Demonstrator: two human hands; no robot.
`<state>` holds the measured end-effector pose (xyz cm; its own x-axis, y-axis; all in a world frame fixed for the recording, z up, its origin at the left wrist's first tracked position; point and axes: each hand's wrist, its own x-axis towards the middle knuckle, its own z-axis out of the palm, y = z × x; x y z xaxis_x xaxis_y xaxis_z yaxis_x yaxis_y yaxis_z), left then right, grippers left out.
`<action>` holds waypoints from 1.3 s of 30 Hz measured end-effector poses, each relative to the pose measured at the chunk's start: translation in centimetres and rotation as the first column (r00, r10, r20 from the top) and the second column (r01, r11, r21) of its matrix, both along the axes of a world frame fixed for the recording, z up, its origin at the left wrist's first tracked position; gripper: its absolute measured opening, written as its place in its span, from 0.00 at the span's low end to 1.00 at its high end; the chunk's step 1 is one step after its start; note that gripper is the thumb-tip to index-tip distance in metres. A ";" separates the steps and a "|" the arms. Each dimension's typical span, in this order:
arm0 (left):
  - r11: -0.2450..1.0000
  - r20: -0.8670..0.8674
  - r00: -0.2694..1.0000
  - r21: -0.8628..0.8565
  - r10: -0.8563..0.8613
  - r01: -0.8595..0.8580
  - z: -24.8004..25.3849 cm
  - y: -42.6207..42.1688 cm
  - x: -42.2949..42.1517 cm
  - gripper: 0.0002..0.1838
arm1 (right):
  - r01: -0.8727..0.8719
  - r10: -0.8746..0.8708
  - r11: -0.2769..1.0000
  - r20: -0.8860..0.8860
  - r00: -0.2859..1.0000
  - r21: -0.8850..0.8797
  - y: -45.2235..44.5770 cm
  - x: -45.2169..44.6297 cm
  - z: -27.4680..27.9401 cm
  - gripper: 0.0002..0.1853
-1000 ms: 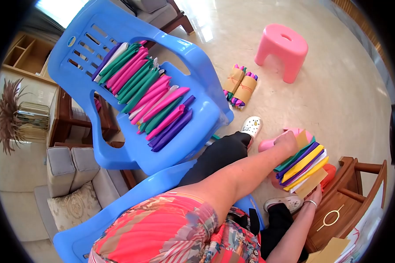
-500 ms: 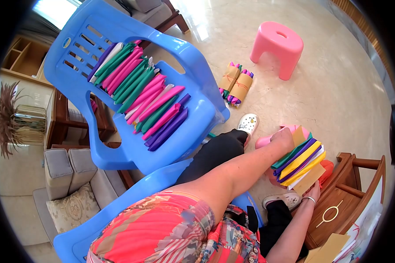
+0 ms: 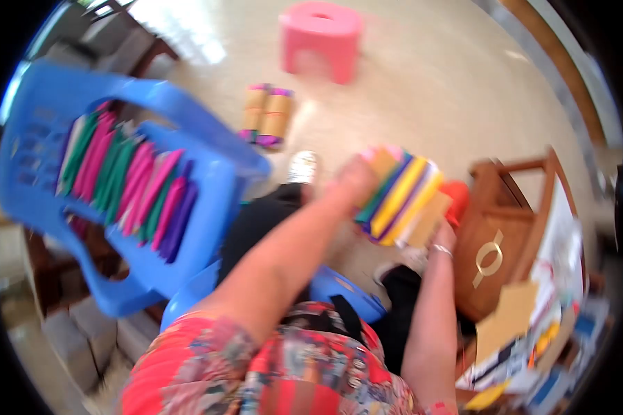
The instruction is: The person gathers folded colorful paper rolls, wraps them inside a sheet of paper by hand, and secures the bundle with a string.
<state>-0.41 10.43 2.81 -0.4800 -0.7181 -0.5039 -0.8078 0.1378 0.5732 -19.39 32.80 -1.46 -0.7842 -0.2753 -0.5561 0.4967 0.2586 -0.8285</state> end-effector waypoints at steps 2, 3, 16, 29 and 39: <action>0.999 0.016 0.999 0.011 0.039 -0.039 0.7 -0.2 0.0 0.23 | 0.053 -0.052 0.998 -0.070 0.996 0.017 -0.4 0.2 0.5 0.13; 0.988 -0.011 0.988 0.039 0.152 -0.152 -0.5 -0.3 -0.4 0.26 | 0.078 -0.077 0.997 -0.084 0.993 0.004 -0.9 0.2 0.3 0.13; 0.995 -0.051 0.998 -0.100 0.023 -0.028 -3.4 -1.4 -0.6 0.21 | 0.087 -0.088 0.994 -0.014 0.996 -0.060 -0.4 0.1 0.0 0.17; 0.996 -0.046 0.997 -0.072 -0.065 0.061 -3.3 -1.9 -0.7 0.20 | 0.058 -0.058 0.998 -0.048 0.997 -0.006 -0.9 0.5 1.0 0.23; 0.996 -0.038 0.997 -0.067 -0.062 0.059 -2.9 -1.7 -0.7 0.20 | 0.044 -0.044 0.999 -0.081 0.996 0.000 -0.8 0.2 0.0 0.21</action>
<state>-1.12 8.69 -0.13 -0.5420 -0.7182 -0.4363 -0.7738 0.2239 0.5926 -19.16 32.04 -1.43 -0.8380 -0.2388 -0.4907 0.4390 0.2392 -0.8661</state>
